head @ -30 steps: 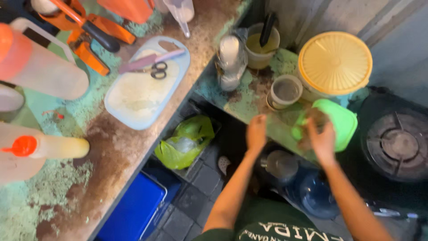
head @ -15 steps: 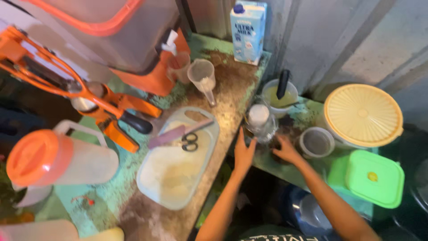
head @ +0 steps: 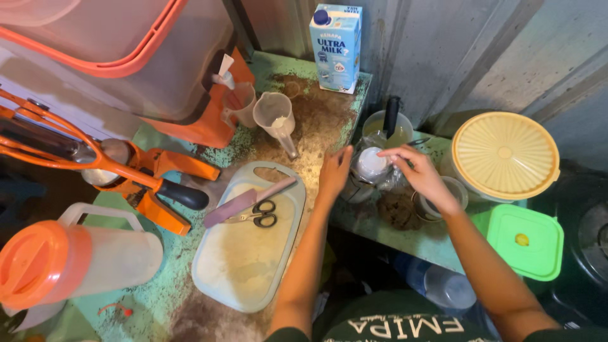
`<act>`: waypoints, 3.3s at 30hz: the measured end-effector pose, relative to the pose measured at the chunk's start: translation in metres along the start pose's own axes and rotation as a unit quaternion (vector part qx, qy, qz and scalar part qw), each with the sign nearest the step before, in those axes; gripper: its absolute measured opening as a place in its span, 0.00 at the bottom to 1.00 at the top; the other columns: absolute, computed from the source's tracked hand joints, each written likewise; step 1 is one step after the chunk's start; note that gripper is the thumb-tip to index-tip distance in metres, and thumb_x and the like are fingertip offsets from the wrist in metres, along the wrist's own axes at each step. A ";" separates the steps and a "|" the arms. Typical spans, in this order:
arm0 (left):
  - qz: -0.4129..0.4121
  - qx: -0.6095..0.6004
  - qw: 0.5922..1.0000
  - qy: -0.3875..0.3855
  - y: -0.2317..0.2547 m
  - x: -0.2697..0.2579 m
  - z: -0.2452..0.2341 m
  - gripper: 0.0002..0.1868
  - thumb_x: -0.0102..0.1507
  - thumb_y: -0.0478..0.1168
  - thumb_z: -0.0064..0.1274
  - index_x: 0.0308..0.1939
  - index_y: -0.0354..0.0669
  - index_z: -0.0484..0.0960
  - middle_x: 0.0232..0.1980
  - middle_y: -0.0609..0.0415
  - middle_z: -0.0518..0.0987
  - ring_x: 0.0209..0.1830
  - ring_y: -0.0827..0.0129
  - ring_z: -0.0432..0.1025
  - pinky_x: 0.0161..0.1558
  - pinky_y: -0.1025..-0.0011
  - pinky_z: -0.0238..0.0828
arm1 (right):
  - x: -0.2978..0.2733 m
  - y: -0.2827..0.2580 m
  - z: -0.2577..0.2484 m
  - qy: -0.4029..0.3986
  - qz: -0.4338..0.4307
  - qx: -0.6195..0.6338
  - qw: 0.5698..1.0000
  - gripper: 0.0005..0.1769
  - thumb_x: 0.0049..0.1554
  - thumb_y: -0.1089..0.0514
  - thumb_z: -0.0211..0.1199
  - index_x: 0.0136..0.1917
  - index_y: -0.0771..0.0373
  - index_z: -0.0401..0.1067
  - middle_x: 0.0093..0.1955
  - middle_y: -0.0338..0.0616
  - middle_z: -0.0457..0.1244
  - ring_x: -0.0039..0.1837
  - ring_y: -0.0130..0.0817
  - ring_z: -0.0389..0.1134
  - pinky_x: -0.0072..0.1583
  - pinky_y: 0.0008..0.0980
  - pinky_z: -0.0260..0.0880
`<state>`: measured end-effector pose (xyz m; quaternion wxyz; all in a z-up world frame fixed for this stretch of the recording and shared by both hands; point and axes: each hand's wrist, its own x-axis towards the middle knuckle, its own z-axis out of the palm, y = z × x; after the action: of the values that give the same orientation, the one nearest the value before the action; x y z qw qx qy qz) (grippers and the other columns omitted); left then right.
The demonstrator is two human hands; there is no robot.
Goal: The person cleans a countertop by moving containers and artificial flowers aside and wiping the surface with a cloth. The person also wipes down a large water jug before returning the items to their positions on the counter.
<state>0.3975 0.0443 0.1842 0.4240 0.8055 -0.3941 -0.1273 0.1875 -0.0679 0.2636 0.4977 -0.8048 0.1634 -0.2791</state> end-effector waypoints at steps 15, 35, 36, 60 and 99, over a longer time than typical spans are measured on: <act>0.089 -0.240 0.965 -0.052 0.007 0.008 0.021 0.14 0.72 0.47 0.56 0.43 0.39 0.83 0.33 0.61 0.78 0.32 0.80 0.67 0.35 0.77 0.65 | 0.012 0.033 -0.003 0.070 0.052 0.172 0.981 0.14 0.66 0.65 0.58 0.64 0.64 0.73 0.50 0.33 0.65 0.49 0.19 0.64 0.55 0.21 0.66; 0.058 -0.035 0.995 0.072 0.129 -0.019 -0.096 0.08 0.65 0.45 0.55 0.44 0.49 0.84 0.23 0.50 0.76 0.22 0.56 0.72 0.26 0.58 0.62 | 0.013 -0.057 -0.040 0.012 0.094 0.097 0.991 0.20 0.61 0.65 0.63 0.67 0.60 0.72 0.45 0.35 0.65 0.40 0.21 0.64 0.43 0.23 0.67; 0.059 -0.036 0.995 0.075 0.131 -0.017 -0.100 0.07 0.65 0.44 0.55 0.44 0.49 0.84 0.22 0.50 0.75 0.21 0.56 0.72 0.26 0.58 0.61 | 0.017 -0.057 -0.041 0.009 0.078 0.124 0.989 0.20 0.62 0.65 0.63 0.67 0.62 0.72 0.45 0.34 0.64 0.41 0.20 0.64 0.44 0.22 0.67; 0.100 -0.222 0.969 -0.034 -0.001 -0.048 0.068 0.51 0.50 0.54 0.74 0.71 0.38 0.69 0.69 0.44 0.74 0.69 0.54 0.69 0.68 0.60 0.65 | -0.037 0.203 0.049 -0.050 0.132 0.084 0.986 0.63 0.47 0.53 0.74 0.83 0.60 0.37 0.77 0.54 0.51 0.75 0.45 0.55 0.71 0.41 0.58; 0.026 -0.244 0.967 -0.069 -0.142 -0.078 0.130 0.57 0.56 0.44 0.72 0.84 0.41 0.56 0.83 0.43 0.64 0.83 0.56 0.59 0.80 0.59 0.54 | -0.043 0.174 0.075 0.134 0.164 -0.012 0.977 0.45 0.47 0.43 0.80 0.67 0.67 0.65 0.60 0.49 0.68 0.60 0.38 0.71 0.63 0.37 0.71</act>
<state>0.3509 0.0729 -0.0159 0.5824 0.6565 -0.4000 -0.2641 0.2020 -0.0700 0.0700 0.5009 -0.7279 0.3621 -0.2969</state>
